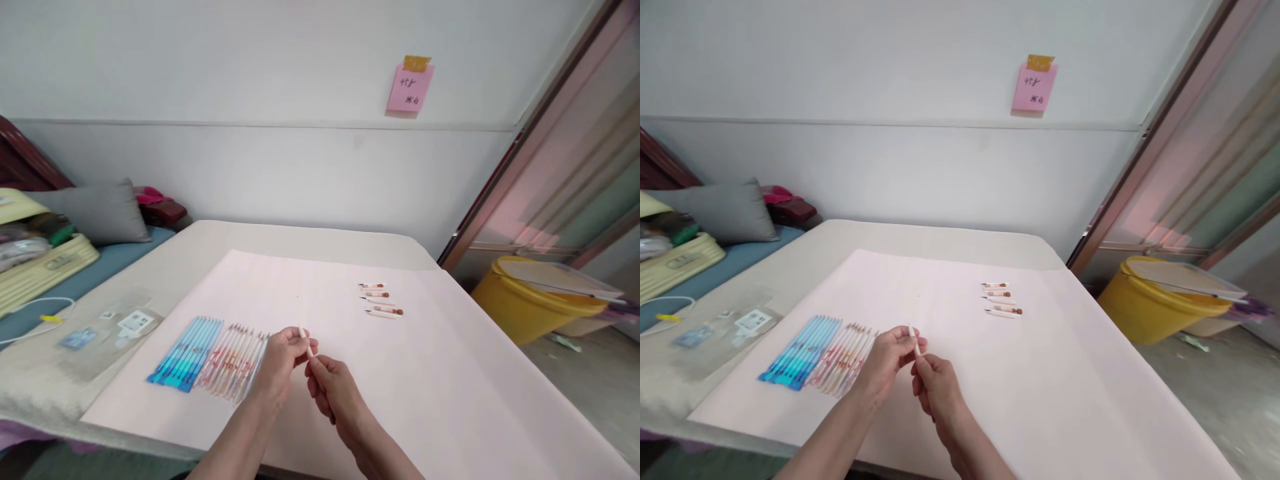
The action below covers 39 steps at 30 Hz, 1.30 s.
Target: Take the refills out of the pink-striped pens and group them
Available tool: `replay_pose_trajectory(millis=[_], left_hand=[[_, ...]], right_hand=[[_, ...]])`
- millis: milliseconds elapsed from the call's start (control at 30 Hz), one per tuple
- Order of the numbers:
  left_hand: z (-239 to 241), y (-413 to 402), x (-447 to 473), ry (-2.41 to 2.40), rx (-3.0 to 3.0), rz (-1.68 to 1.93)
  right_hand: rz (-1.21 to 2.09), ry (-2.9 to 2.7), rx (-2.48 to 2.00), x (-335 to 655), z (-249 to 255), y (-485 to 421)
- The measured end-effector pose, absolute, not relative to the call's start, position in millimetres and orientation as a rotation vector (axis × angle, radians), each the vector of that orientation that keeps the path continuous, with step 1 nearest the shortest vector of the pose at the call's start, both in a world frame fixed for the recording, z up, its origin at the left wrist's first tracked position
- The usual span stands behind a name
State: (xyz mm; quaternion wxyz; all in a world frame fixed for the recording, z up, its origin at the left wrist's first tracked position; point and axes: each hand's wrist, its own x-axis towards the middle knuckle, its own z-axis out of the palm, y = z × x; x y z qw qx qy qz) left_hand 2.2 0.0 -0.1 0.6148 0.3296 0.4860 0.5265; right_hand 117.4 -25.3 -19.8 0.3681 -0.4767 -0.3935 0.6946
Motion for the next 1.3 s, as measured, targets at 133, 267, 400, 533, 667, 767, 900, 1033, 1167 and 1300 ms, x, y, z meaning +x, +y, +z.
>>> replay_pose_trajectory(millis=[133,267,400,533,667,767,900,1033,1167,1300], left_hand=[[3.0,-1.2,4.8,1.197,0.813,1.216],[2.3,-2.5,6.7,1.268,0.805,1.231],[-1.7,-0.9,3.9,1.22,0.734,1.287],[-4.1,2.5,-1.2,1.132,0.649,1.268],[-5.5,2.9,-1.9,1.247,0.693,1.307],[-4.8,1.9,0.1,1.24,0.688,1.305],[-1.1,2.0,1.3,0.954,0.552,1.242],[-0.9,2.7,-1.5,0.948,0.573,1.248],[-1.9,1.3,-3.2,1.066,0.643,1.262],[1.6,0.2,-1.0,0.984,0.588,1.22]], right_hand=[[1.651,-1.124,-1.335,113.5,-25.0,-23.5],[1.606,-1.162,-1.35,113.4,-23.6,-25.3],[1.829,-1.087,-1.184,121.1,-14.0,-27.9],[1.911,-1.036,-1.151,126.4,-12.8,-27.3],[1.351,-1.407,-1.387,122.3,-18.7,-26.7],[1.169,-1.508,-1.418,119.4,-19.6,-26.1],[1.562,-1.246,-1.409,122.4,-16.2,-22.7],[1.603,-1.25,-1.354,126.4,-18.4,-21.4],[1.479,-1.377,-1.386,126.1,-26.0,-22.3],[1.474,-1.332,-1.411,126.3,-26.3,-21.0]])
